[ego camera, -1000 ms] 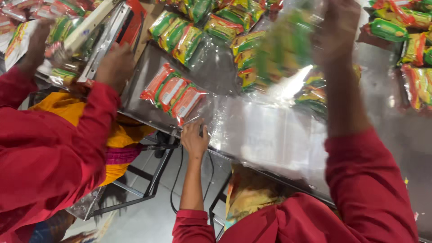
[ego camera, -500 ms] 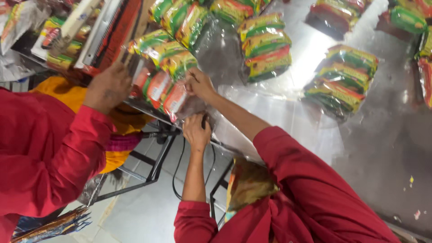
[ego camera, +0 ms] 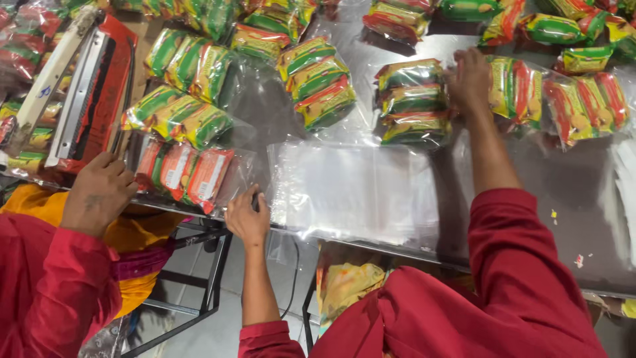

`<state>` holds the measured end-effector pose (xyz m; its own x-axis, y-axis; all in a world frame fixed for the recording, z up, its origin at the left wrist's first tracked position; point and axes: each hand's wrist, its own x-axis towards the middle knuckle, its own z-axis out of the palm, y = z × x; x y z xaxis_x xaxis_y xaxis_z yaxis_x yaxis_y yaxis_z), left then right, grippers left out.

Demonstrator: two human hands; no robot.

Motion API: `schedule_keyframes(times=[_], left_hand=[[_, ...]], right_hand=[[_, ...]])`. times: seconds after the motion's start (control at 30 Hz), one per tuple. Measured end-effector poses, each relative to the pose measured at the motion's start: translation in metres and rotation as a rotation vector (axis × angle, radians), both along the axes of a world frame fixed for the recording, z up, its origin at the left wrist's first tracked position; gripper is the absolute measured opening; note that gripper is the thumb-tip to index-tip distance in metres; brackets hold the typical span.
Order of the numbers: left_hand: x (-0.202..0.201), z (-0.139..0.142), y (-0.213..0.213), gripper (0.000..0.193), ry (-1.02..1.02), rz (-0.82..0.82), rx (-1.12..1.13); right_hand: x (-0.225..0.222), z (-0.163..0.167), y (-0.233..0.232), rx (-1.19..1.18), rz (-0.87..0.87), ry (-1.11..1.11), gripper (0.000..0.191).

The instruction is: The person places small snack packets into clear plastic bags on a metal table, then folds the bag edges to close them. The person repeatedly picks up snack packets, inserts them into bags, and sets the filled bags aside.

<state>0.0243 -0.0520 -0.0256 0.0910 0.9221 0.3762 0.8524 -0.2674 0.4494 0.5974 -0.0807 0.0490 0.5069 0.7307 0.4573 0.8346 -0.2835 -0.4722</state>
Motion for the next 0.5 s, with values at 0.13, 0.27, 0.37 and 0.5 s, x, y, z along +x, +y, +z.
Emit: schedule_keyframes(times=[0.13,0.27,0.37,0.5], left_hand=[[0.003,0.012,0.006,0.03,0.042,-0.043,-0.053],[0.023,0.043,0.003,0.038,-0.015,-0.219,0.112],[0.082,0.062,-0.016,0.041,-0.054,-0.4,0.109],[0.215,0.068,-0.05,0.06,0.072,-0.799,0.026]], right_hand=[[0.065,-0.02,-0.053,0.004,-0.039,-0.055,0.037],[0.128,-0.024,-0.139,0.101,-0.19,0.198,0.036],[0.163,-0.028,-0.204,-0.106,-0.364,-0.101,0.037],[0.139,-0.057,-0.219,-0.183,-0.171,-0.495,0.083]])
